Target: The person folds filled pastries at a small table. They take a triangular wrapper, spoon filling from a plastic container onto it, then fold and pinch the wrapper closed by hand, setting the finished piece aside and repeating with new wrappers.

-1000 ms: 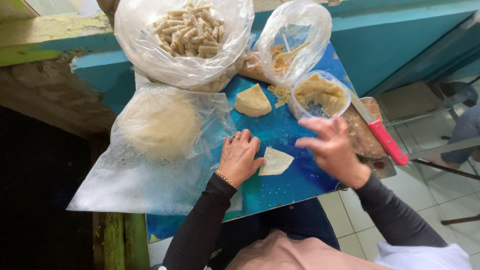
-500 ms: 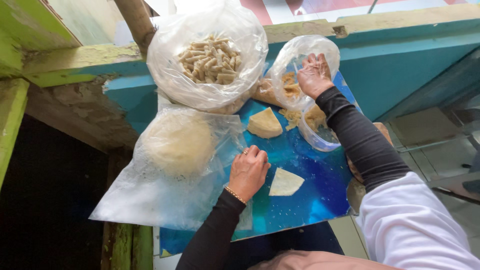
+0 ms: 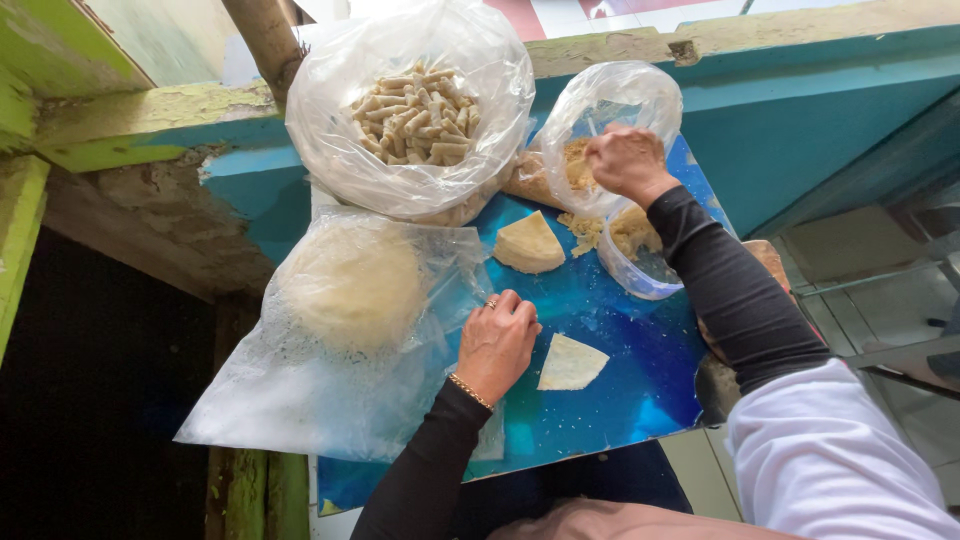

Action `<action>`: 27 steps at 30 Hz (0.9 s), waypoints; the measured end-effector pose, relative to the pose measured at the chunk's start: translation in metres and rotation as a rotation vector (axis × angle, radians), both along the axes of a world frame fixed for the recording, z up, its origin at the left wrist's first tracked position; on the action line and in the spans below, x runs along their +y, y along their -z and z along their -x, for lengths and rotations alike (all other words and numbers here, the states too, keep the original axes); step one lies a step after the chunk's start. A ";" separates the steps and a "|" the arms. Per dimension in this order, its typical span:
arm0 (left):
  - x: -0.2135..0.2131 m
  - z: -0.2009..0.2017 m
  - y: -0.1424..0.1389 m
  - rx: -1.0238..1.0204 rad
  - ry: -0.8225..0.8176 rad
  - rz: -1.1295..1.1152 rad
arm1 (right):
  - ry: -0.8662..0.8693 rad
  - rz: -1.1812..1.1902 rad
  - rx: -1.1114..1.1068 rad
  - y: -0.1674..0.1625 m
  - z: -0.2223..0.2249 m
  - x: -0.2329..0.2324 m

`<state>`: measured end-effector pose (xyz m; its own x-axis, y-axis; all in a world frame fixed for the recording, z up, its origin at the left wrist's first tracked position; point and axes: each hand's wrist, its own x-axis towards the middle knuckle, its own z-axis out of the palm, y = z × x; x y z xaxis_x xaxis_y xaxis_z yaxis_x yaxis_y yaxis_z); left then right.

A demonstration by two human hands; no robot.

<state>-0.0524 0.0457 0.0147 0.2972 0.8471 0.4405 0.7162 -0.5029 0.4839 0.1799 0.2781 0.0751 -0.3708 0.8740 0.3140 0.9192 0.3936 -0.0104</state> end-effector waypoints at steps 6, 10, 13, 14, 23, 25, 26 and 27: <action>0.004 0.001 0.001 -0.022 -0.014 -0.041 | 0.149 -0.119 0.314 0.006 -0.039 -0.009; 0.006 0.001 -0.004 -0.105 -0.027 -0.042 | 0.169 0.082 0.578 0.002 -0.058 -0.034; 0.004 0.003 -0.008 -0.215 -0.020 0.001 | 0.080 0.214 0.692 0.002 -0.066 -0.078; 0.004 0.005 -0.010 -0.243 -0.007 0.001 | 0.025 0.255 0.725 0.003 -0.067 -0.097; 0.000 -0.004 -0.011 -0.202 0.156 0.065 | -0.269 0.171 0.460 0.016 -0.036 -0.237; -0.001 -0.006 -0.010 -0.175 0.177 0.064 | -0.277 0.123 0.413 0.014 -0.031 -0.246; -0.002 -0.005 -0.009 -0.178 0.190 0.069 | -0.281 0.098 0.391 0.013 -0.029 -0.249; -0.001 -0.005 -0.009 -0.182 0.204 0.072 | -0.310 0.056 0.363 0.013 -0.027 -0.251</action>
<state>-0.0474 0.0443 0.0236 0.3859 0.8093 0.4427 0.5018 -0.5869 0.6354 0.2067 0.0269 0.0619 -0.4915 0.7591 0.4269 0.6917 0.6381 -0.3382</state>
